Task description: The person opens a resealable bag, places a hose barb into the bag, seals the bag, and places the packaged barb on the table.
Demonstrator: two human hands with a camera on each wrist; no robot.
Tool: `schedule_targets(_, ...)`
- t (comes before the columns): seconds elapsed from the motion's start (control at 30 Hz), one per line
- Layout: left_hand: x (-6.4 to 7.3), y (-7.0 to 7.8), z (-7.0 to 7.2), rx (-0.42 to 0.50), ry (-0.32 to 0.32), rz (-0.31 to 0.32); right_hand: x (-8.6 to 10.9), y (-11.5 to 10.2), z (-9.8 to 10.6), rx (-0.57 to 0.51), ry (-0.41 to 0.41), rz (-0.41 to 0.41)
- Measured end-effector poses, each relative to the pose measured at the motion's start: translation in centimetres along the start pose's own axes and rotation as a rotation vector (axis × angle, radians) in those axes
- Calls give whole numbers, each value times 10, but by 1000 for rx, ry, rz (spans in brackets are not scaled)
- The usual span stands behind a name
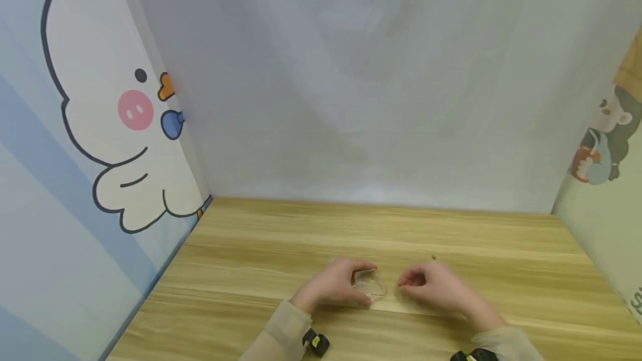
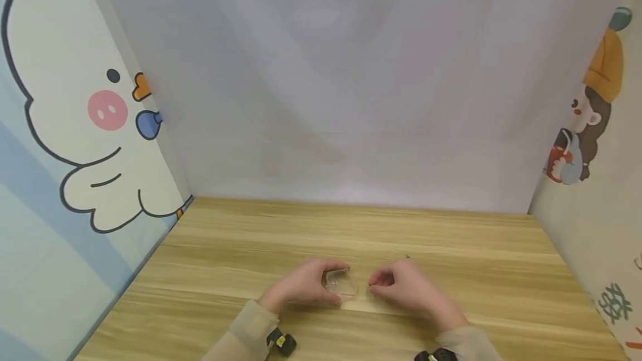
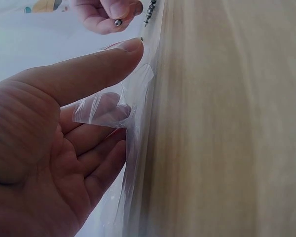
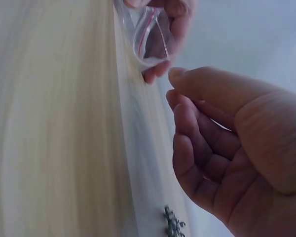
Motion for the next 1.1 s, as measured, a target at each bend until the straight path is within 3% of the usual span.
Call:
schedule_targets(0.37,-1,1,1,-10,-1,-6,-20,-23,-23,-34,29,33)
schedule_targets(1.1,-1,0,2,15,-15,6,-28,-28,-40,-56,119,-1)
Point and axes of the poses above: each hand's wrist, its own x-axis away from the middle knuckle, its own z-axis out of the back of the hand, y = z × x, the point moved 5 cm from there along -x, towards the middle knuckle, and after that the axes turned 1 degree about -x, right-handed, at the moved point
